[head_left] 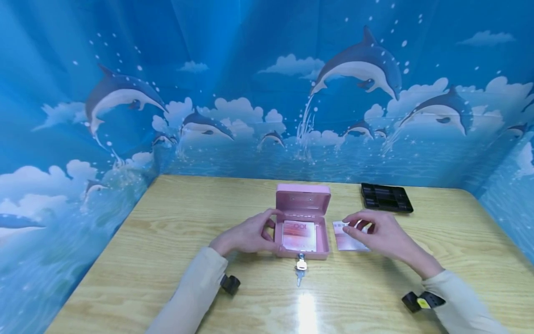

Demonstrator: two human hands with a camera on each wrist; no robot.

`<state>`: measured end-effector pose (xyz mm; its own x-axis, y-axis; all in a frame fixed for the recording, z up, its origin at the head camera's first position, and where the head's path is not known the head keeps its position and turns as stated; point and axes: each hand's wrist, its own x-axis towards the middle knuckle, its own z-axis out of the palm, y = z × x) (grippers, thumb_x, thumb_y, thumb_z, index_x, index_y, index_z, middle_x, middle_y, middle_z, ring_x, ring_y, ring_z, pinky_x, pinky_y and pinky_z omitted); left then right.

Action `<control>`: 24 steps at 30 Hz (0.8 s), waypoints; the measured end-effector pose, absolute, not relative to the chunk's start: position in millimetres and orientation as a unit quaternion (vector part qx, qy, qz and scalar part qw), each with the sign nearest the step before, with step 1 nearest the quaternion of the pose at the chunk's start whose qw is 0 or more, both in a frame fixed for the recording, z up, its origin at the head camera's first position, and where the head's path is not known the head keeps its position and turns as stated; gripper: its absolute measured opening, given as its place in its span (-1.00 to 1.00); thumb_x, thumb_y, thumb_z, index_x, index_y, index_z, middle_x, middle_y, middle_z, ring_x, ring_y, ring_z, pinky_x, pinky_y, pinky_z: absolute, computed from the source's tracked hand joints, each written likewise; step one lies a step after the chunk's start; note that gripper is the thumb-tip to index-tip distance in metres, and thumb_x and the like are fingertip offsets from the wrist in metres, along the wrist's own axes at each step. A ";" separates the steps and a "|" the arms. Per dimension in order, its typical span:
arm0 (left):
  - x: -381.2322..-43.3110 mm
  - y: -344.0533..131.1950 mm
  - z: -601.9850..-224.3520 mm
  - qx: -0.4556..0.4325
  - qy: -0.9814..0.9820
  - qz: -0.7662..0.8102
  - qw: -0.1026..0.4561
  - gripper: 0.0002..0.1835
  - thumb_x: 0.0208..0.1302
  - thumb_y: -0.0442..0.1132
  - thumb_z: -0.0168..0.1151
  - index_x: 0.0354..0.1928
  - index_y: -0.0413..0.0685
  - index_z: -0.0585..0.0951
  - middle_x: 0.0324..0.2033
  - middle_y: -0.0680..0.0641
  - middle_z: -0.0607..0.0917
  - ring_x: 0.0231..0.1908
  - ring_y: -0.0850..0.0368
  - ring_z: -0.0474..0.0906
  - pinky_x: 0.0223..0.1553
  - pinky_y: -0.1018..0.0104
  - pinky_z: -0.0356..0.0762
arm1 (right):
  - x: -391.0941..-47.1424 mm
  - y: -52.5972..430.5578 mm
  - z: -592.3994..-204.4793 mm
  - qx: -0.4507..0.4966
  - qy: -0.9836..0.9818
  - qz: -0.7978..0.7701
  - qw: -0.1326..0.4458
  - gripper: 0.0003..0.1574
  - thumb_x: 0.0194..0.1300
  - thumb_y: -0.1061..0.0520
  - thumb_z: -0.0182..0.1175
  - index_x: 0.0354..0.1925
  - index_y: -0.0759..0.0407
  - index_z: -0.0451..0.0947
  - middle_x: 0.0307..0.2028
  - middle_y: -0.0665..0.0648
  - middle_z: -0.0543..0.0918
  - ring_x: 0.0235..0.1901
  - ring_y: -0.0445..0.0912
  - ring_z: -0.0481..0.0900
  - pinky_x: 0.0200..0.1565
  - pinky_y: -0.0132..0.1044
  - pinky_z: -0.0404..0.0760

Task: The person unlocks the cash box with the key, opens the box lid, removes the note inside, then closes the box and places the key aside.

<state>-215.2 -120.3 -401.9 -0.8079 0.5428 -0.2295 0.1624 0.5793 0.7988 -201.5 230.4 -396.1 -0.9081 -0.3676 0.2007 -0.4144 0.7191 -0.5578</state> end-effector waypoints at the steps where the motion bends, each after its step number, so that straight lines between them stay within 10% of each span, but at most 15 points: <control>1: -215.1 -120.2 -401.8 0.206 0.857 0.411 0.232 -0.08 0.13 -0.03 0.57 0.49 0.20 0.26 0.16 -0.08 0.57 -0.14 0.21 0.68 0.07 0.21 0.64 | -201.6 228.3 -396.5 0.212 -0.925 0.312 0.037 -0.78 0.36 -0.01 0.36 -0.08 0.01 0.76 -0.28 -0.09 0.75 -0.35 -0.33 0.61 -0.37 -0.41 0.62; 24: -216.2 -120.0 -401.9 0.199 0.862 0.404 0.231 -0.05 0.13 -0.02 0.57 0.51 0.17 0.24 0.17 -0.11 0.57 -0.13 0.20 0.67 0.05 0.21 0.65 | -204.7 180.6 -396.4 0.258 -0.885 0.387 0.031 -0.80 0.33 0.09 0.39 -0.07 -0.01 0.76 -0.21 -0.14 0.78 -0.28 -0.30 0.68 -0.37 -0.38 0.65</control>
